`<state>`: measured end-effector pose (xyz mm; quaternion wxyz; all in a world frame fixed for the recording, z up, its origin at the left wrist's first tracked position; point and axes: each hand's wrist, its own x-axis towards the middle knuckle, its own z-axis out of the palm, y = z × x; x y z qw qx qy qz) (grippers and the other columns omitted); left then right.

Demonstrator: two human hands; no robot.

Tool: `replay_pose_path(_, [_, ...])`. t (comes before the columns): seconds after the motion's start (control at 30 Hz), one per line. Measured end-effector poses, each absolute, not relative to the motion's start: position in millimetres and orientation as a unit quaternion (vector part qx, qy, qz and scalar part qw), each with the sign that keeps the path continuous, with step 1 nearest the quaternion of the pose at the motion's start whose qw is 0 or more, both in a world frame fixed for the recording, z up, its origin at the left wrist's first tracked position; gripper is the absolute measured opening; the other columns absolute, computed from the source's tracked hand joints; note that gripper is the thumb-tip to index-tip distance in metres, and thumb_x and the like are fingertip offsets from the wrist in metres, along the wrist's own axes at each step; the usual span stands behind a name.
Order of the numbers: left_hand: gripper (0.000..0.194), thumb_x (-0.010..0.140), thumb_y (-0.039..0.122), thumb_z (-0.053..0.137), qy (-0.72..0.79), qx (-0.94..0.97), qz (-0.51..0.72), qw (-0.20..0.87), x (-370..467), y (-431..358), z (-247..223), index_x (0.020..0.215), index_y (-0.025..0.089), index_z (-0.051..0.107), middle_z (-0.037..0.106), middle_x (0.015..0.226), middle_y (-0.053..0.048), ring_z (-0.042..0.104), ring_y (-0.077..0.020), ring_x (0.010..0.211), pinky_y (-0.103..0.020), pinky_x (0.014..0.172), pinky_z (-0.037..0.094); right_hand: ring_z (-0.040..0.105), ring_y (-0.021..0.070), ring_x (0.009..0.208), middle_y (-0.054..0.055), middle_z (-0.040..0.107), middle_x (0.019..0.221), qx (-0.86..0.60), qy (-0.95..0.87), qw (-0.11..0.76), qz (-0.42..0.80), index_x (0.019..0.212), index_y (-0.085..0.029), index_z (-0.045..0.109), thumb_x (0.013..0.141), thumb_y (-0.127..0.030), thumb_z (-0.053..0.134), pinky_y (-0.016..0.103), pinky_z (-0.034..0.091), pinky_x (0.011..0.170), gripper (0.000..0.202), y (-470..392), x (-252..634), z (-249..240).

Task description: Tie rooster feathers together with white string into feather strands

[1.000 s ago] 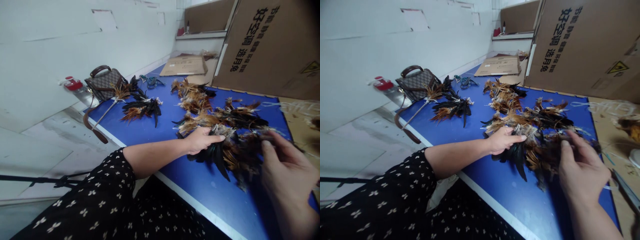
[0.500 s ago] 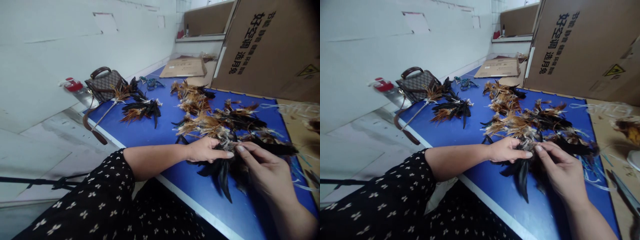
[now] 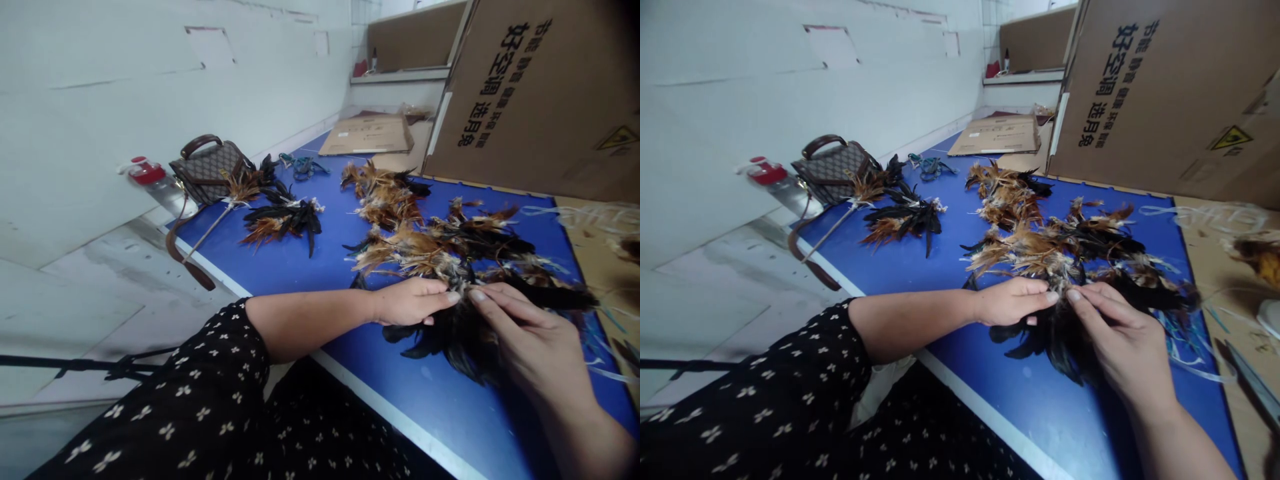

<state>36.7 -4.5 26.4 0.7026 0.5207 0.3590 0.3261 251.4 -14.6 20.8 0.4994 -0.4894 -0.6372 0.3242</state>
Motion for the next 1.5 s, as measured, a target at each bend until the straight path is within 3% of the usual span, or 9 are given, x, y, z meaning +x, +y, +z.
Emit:
replay_pose_path(0.13, [0.047,0.095,0.055,0.085,0.323,0.524,0.343,0.710,38,-4,21,0.080,0.016,0.064,0.056,0.072,0.004,0.050,-0.0087,0.070,-0.026,0.070,0.045,0.076,0.0215,0.092,0.007,0.082,0.103,-0.468,-0.665,0.486,0.321,0.095,-0.026,0.093,0.089,-0.057,0.089,0.035,0.066,0.086,0.031,-16,247,24])
replay_pose_path(0.23, [0.045,0.097,0.057,0.082,0.269,0.479,0.311,0.775,41,-6,16,0.097,0.015,0.066,0.063,0.078,0.001,0.059,-0.0111,0.071,-0.029,0.075,0.053,0.076,0.0202,0.086,0.006,0.081,0.099,-0.456,-0.679,0.470,0.331,0.096,-0.026,0.092,0.092,-0.061,0.085,0.033,0.065,0.078,0.036,-19,243,28])
replay_pose_path(0.3, [0.046,0.097,0.058,0.082,0.230,0.453,0.304,0.806,42,-7,13,0.103,0.017,0.062,0.059,0.078,0.003,0.058,-0.0108,0.066,-0.031,0.071,0.056,0.076,0.0206,0.086,0.006,0.081,0.097,-0.456,-0.683,0.477,0.314,0.096,-0.026,0.091,0.094,-0.063,0.083,0.034,0.065,0.078,0.037,-19,242,29])
replay_pose_path(0.43, [0.045,0.096,0.052,0.085,0.208,0.408,0.337,0.822,41,-8,15,0.099,0.019,0.055,0.051,0.079,0.005,0.046,-0.0051,0.059,-0.023,0.059,0.046,0.079,0.0231,0.100,0.007,0.084,0.109,-0.501,-0.673,0.491,0.235,0.107,-0.026,0.090,0.102,-0.057,0.074,0.038,0.065,0.096,0.035,-14,252,22])
replay_pose_path(0.63, [0.045,0.095,0.052,0.085,0.213,0.382,0.355,0.826,36,-3,19,0.096,0.019,0.054,0.055,0.082,0.002,0.047,-0.0057,0.059,-0.022,0.058,0.044,0.071,0.0346,0.135,0.018,0.078,0.139,-0.549,-0.700,0.453,0.059,0.139,-0.019,0.082,0.104,-0.053,0.061,0.057,0.052,0.122,0.052,2,269,5])
replay_pose_path(0.83, [0.053,0.091,0.058,0.088,0.207,0.415,0.333,0.821,36,-5,22,0.093,0.018,0.053,0.048,0.078,0.005,0.038,-0.0024,0.056,-0.017,0.054,0.033,0.077,0.0301,0.119,0.011,0.084,0.120,-0.448,-0.745,0.491,0.049,0.104,-0.026,0.086,0.106,-0.044,0.068,0.056,0.051,0.118,0.026,-10,258,23])
replay_pose_path(1.03, [0.056,0.089,0.054,0.091,0.239,0.411,0.377,0.795,38,-4,22,0.092,0.022,0.044,0.045,0.076,0.007,0.036,-0.0025,0.054,-0.016,0.053,0.030,0.075,0.0324,0.124,0.009,0.083,0.124,-0.392,-0.779,0.462,0.160,0.111,-0.030,0.085,0.104,-0.044,0.072,0.055,0.054,0.112,0.021,-14,258,26])
replay_pose_path(1.17, [0.054,0.091,0.058,0.088,0.254,0.416,0.385,0.784,39,-4,26,0.096,0.021,0.049,0.042,0.075,0.009,0.034,-0.0026,0.054,-0.016,0.052,0.028,0.075,0.0304,0.116,0.007,0.082,0.119,-0.348,-0.805,0.451,0.167,0.096,-0.030,0.080,0.102,-0.036,0.078,0.052,0.056,0.105,0.008,-12,256,21])
replay_pose_path(1.5, [0.060,0.082,0.059,0.096,0.305,0.434,0.427,0.733,39,-8,30,0.096,0.024,0.050,0.038,0.065,0.013,0.029,-0.0037,0.050,-0.019,0.049,0.024,0.075,0.0297,0.117,0.007,0.081,0.124,-0.363,-0.795,0.463,0.151,0.096,-0.029,0.079,0.104,-0.033,0.076,0.051,0.056,0.106,0.010,-13,260,19])
